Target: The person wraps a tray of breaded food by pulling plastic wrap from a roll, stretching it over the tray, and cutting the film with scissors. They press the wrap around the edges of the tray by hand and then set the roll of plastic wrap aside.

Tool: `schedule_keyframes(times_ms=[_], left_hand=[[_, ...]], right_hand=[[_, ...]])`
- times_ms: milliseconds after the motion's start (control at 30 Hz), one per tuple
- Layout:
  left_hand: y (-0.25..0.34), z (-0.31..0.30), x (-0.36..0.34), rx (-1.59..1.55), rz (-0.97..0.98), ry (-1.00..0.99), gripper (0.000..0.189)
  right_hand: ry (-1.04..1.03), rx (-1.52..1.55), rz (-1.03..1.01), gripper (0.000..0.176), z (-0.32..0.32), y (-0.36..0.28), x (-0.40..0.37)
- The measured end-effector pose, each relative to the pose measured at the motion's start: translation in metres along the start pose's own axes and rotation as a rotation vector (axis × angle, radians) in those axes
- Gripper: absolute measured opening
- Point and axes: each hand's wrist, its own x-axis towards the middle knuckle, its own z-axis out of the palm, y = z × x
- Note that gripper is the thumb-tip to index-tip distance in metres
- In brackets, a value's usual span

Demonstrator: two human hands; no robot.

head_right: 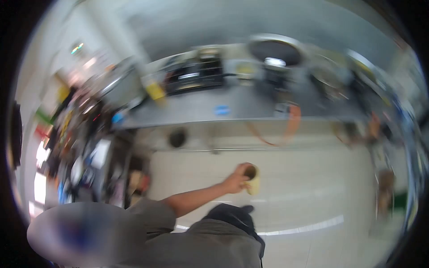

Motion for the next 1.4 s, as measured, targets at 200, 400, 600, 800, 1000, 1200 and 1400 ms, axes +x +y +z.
schedule_keyframes(times_ms=[200, 400, 600, 800, 1000, 1200, 1400], left_hand=[[0.096, 0.157, 0.184, -0.302, 0.13, -0.17, 0.027], [0.199, 0.328, 0.276, -0.593, -0.01, -0.391, 0.024], [0.321, 0.432, 0.387, -0.788, -0.137, -0.568, 0.024], [0.38, 0.47, 0.486, -1.131, -0.272, -0.646, 0.035], [0.417, 0.565, 0.6, -0.853, -0.528, -0.622, 0.036], [0.468, 0.666, 0.711, -1.115, -0.347, -0.76, 0.028], [0.551, 0.785, 0.815, -1.206, -0.193, -0.955, 0.025]], right_hand=[[0.126, 0.344, -0.088, 0.068, 0.007, 0.02, 0.001], [0.3, 0.473, -0.073, 0.058, -0.013, -0.043, 0.021], [0.534, 0.671, -0.617, 0.077, -0.231, -0.232, 0.088], [-0.313, 0.916, -1.063, 0.088, -0.341, -0.497, -0.001], [-0.489, 0.793, -1.042, 0.091, -0.395, -0.629, 0.021], [-0.301, 0.783, -1.186, 0.098, -0.466, -0.72, 0.016], [0.137, 0.524, -1.374, 0.126, -0.553, -0.776, -0.013]])
